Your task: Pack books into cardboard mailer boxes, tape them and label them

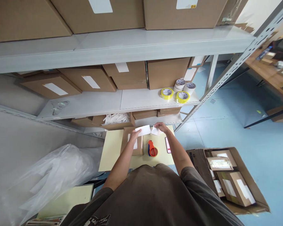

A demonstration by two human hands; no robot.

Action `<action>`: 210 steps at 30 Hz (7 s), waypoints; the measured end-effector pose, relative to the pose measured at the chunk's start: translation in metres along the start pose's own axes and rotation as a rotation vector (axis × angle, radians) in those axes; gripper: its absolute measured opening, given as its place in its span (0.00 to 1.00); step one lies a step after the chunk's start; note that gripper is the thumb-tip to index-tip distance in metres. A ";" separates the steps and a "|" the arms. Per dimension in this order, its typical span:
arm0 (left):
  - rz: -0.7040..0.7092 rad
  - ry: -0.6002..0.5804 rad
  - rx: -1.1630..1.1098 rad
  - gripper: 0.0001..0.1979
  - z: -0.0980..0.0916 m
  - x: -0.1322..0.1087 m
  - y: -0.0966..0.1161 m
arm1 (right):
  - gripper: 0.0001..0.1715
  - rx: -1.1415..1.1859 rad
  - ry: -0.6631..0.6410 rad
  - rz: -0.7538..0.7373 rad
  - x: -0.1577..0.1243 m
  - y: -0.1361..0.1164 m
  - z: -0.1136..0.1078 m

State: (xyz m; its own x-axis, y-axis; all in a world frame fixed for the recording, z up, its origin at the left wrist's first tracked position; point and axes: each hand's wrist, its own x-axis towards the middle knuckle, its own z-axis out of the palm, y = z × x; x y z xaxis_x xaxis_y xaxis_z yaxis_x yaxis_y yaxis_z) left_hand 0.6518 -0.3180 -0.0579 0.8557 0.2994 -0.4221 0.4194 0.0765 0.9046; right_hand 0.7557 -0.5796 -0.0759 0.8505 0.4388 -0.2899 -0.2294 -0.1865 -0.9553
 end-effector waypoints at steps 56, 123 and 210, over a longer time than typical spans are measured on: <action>0.047 0.008 -0.411 0.26 -0.169 -0.084 0.009 | 0.19 0.330 0.201 -0.052 -0.127 -0.074 0.296; 0.456 -0.061 0.062 0.12 -0.142 -0.164 0.058 | 0.26 0.157 0.191 -0.327 -0.149 -0.102 0.284; 0.345 0.341 -0.103 0.20 -0.311 -0.112 0.022 | 0.21 0.451 0.346 0.187 0.074 -0.113 0.387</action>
State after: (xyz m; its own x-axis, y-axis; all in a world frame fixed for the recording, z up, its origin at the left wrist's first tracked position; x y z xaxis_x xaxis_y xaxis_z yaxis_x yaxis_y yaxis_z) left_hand 0.4713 -0.0539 0.0277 0.7842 0.6167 -0.0692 0.0829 0.0064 0.9965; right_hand 0.6611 -0.1856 -0.0118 0.8635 0.1089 -0.4925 -0.5044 0.1914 -0.8420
